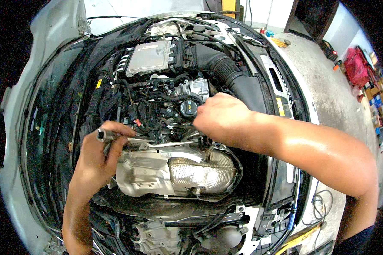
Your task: The person uses a socket wrench and a screwdriver to loosen and tighten various bolts and components on the engine block of a car.
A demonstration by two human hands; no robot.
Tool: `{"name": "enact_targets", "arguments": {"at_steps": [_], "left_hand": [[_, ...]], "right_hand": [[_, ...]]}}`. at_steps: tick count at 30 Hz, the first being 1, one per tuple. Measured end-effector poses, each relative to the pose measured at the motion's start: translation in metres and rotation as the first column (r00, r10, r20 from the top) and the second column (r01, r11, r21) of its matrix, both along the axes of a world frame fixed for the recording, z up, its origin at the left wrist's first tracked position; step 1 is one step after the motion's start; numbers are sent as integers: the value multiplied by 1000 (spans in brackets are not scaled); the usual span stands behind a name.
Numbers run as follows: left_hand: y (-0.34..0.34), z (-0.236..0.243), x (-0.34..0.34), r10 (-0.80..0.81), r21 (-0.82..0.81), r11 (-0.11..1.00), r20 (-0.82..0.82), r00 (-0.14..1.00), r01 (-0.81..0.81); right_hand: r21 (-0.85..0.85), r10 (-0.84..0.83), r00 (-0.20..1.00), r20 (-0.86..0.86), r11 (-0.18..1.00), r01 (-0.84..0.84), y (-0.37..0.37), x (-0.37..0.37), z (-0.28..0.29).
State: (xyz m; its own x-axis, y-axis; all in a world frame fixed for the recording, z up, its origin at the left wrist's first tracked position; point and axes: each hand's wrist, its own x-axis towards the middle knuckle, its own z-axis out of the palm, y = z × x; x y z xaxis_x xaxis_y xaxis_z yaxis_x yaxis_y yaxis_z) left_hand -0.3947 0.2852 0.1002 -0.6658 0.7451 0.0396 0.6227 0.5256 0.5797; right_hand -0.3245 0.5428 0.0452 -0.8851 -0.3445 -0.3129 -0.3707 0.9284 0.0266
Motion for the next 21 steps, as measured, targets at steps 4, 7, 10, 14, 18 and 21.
{"name": "enact_targets", "arguments": {"at_steps": [4,7,10,14,18,21], "left_hand": [[-4,5,1,-188,-40,982,-39,981,187],[-8,10,2,-263,-77,962,13,965,264],[-12,10,2,-292,-65,953,45,955,295],[-17,2,-2,-345,-110,933,8,939,344],[-18,-9,-5,-292,-44,955,44,955,294],[-23,-15,-5,-245,36,969,34,969,244]], "right_hand": [[-10,98,978,-185,995,-102,-8,5,-8],[-45,91,963,-255,993,-106,-7,8,-7],[-65,27,986,-163,997,-38,-4,5,-5],[-48,-7,994,-108,999,1,-5,10,-9],[-36,29,987,-160,999,-35,-5,21,-9],[-39,-23,980,-200,999,15,-4,33,-7]]}}
